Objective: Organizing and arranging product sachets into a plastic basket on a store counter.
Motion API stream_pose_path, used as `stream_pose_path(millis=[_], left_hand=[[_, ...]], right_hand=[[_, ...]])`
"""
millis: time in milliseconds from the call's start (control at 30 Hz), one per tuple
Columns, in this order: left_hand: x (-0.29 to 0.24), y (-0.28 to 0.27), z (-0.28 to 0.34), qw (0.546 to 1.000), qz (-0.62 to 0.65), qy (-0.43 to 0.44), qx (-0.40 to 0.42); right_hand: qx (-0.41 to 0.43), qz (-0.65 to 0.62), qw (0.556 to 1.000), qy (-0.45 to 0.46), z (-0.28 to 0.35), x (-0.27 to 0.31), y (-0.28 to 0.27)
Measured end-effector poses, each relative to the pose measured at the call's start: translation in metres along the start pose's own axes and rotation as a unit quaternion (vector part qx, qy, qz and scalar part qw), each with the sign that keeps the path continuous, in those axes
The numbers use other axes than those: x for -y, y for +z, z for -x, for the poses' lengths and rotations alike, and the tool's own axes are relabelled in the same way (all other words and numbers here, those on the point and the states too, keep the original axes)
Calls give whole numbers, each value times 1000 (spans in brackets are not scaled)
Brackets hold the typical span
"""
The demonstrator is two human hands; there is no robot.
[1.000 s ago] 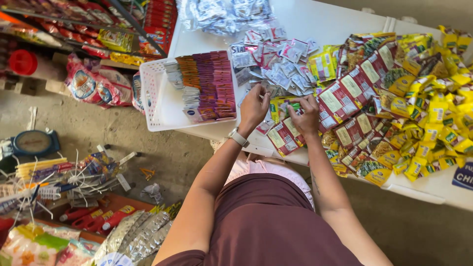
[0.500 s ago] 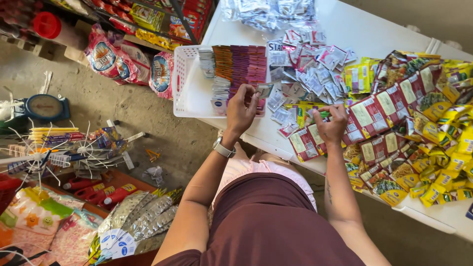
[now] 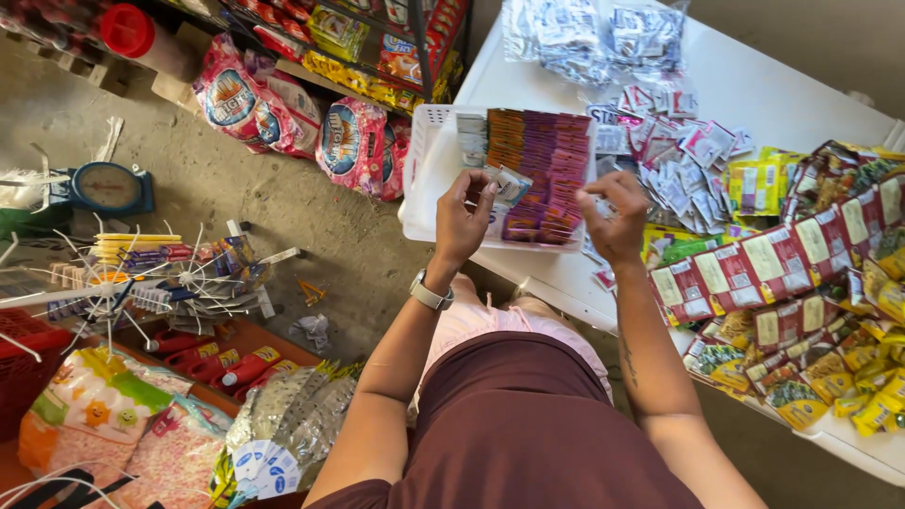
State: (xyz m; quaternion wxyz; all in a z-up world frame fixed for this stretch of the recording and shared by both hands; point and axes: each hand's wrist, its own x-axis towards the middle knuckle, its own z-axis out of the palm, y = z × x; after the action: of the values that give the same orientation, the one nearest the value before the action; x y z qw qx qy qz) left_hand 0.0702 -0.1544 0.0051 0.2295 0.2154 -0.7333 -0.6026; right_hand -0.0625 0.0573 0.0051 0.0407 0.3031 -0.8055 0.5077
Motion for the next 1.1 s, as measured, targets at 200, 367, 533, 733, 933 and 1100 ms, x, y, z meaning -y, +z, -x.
stream_pose_path(millis=[200, 367, 533, 733, 933, 1100], left_hand=[[-5, -49, -15, 989, -114, 91, -10], [14, -68, -31, 983, -143, 112, 11], [42, -67, -39, 989, -102, 99, 28], [97, -37, -34, 998, 16, 18, 67], [147, -24, -43, 989, -108, 3, 104], [160, -25, -53, 975, -99, -81, 184]], right_hand=[[131, -26, 985, -110, -43, 71, 70], [186, 63, 961, -197, -63, 70, 120], [210, 149, 946, -199, -68, 44, 144], [183, 201, 950, -151, -60, 24, 156], [128, 232, 959, -101, -53, 19, 166], [96, 252, 960, -71, -47, 13, 175]])
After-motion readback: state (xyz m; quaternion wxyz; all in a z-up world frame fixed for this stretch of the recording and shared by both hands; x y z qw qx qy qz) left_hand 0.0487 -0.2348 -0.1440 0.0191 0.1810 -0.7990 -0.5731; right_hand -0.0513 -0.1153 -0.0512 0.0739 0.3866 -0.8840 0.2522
